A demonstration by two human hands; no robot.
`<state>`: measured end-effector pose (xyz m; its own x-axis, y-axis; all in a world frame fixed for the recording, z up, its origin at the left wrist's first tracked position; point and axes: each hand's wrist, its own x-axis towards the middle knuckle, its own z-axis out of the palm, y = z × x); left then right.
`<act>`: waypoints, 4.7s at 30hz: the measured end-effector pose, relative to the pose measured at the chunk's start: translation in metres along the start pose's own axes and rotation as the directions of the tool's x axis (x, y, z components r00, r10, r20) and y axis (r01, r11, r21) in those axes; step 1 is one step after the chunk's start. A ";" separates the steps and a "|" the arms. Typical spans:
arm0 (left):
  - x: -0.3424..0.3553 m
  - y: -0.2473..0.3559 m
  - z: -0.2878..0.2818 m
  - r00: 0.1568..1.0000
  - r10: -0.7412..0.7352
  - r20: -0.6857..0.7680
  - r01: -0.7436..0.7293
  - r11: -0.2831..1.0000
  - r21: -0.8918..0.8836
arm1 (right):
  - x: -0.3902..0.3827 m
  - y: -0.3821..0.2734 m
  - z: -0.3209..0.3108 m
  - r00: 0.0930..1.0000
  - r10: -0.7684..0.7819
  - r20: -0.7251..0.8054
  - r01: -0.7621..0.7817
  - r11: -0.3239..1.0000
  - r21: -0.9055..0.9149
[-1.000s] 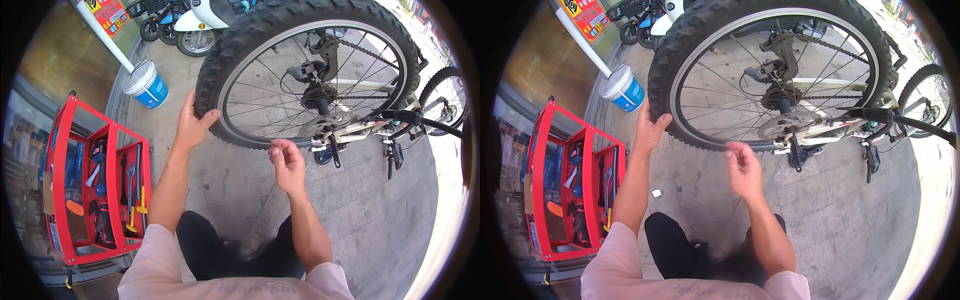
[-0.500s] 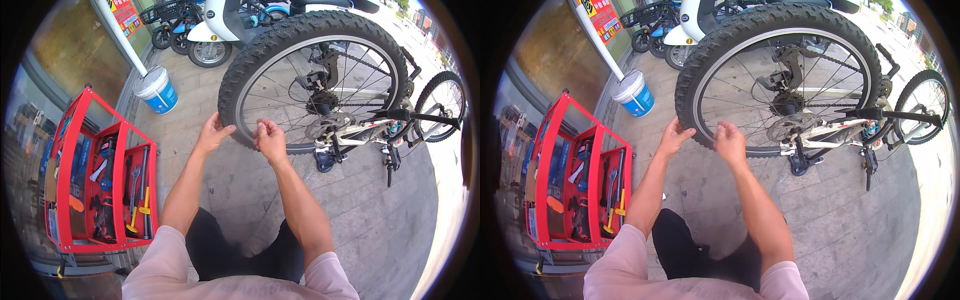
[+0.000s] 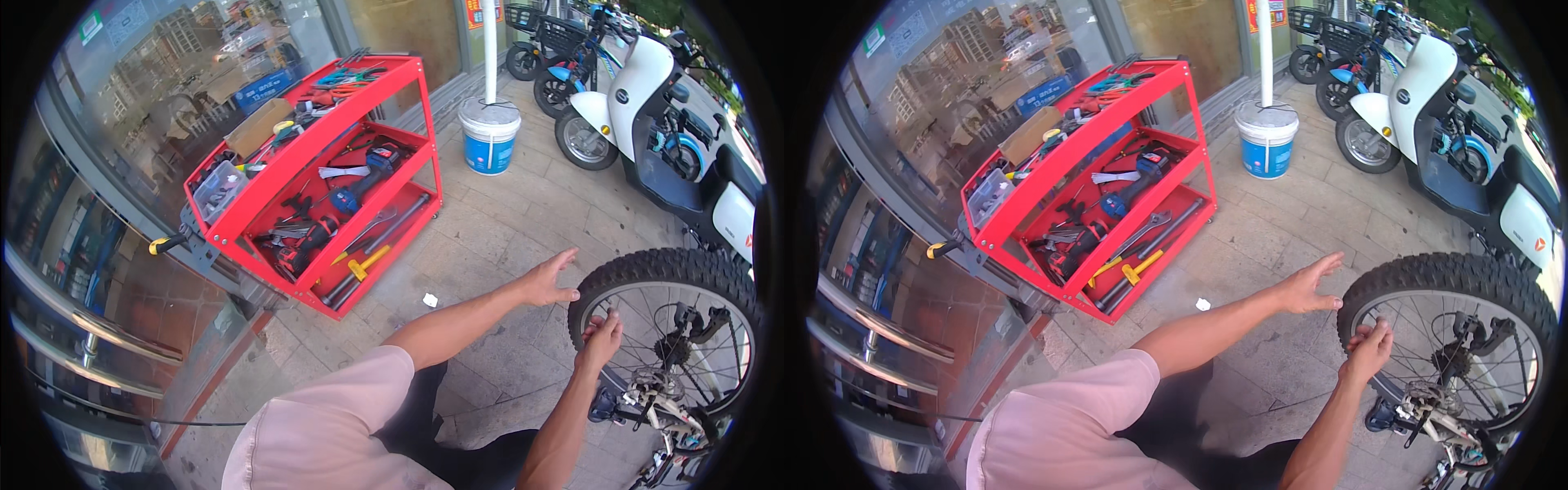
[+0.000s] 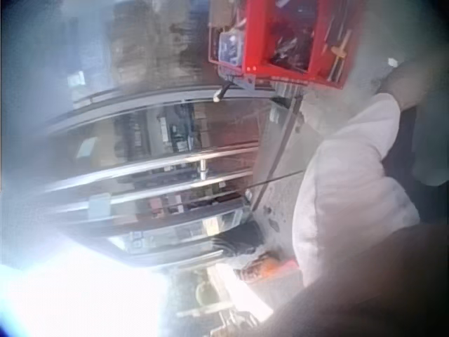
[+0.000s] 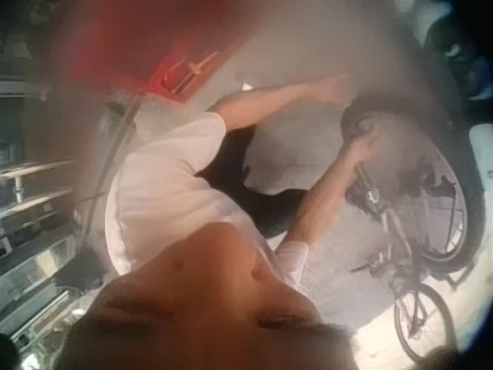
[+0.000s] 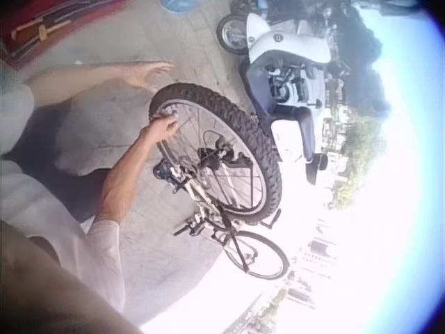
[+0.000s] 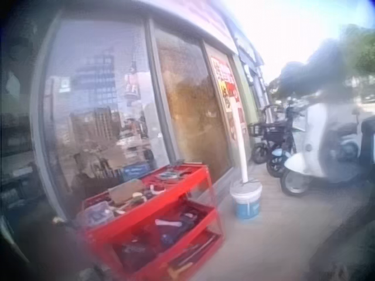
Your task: The person flips a bicycle upside down and removes the rear wheel. They use a tire lever to pry the tire off the rim, remove the inner tube, and then reseat the tire bead onto the rim using the lever and hands.
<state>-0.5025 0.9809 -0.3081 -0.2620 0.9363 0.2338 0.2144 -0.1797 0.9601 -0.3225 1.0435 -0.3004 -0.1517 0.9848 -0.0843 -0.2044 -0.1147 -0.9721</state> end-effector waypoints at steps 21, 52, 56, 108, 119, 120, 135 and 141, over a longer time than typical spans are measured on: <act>-0.330 0.140 -0.059 0.452 -0.738 -0.501 0.510 0.675 -0.534 | -0.392 -0.080 0.582 -0.234 0.532 0.814 0.966 0.220 0.134; 0.057 0.056 0.025 0.954 -0.170 0.247 0.187 0.981 -0.045 | -0.042 -0.061 -0.084 0.999 -0.016 0.048 0.022 0.992 -0.126; 0.077 0.039 0.034 0.903 -0.129 0.409 0.214 0.962 -0.171 | 0.000 -0.030 -0.082 0.990 -0.136 0.035 0.133 0.989 0.070; 0.080 0.011 0.031 0.870 -0.120 0.479 0.256 0.939 -0.230 | 0.040 -0.025 -0.058 0.994 0.074 -0.078 -0.064 0.990 0.122; 0.081 0.017 0.032 0.867 -0.094 0.490 0.238 0.941 -0.240 | 0.052 -0.032 -0.072 0.967 0.219 0.132 -0.221 0.975 0.002; 0.082 0.018 0.032 0.862 -0.101 0.496 0.242 0.943 -0.229 | 0.052 -0.033 -0.070 0.966 0.220 0.132 -0.224 0.974 0.015; 0.081 0.017 0.031 0.870 -0.110 0.481 0.241 0.945 -0.220 | 0.052 -0.038 -0.065 0.966 0.225 0.127 -0.216 0.973 -0.076; 0.082 0.016 0.031 0.871 -0.103 0.481 0.239 0.943 -0.231 | 0.052 -0.030 -0.049 0.988 0.153 -0.036 -0.151 0.987 0.048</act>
<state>-0.4912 1.0640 -0.2789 0.2027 0.9788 0.0306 -0.0778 -0.0150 0.9969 -0.2769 1.1043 -0.2861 -0.1466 0.9597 -0.2396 -0.2251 -0.2682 -0.9367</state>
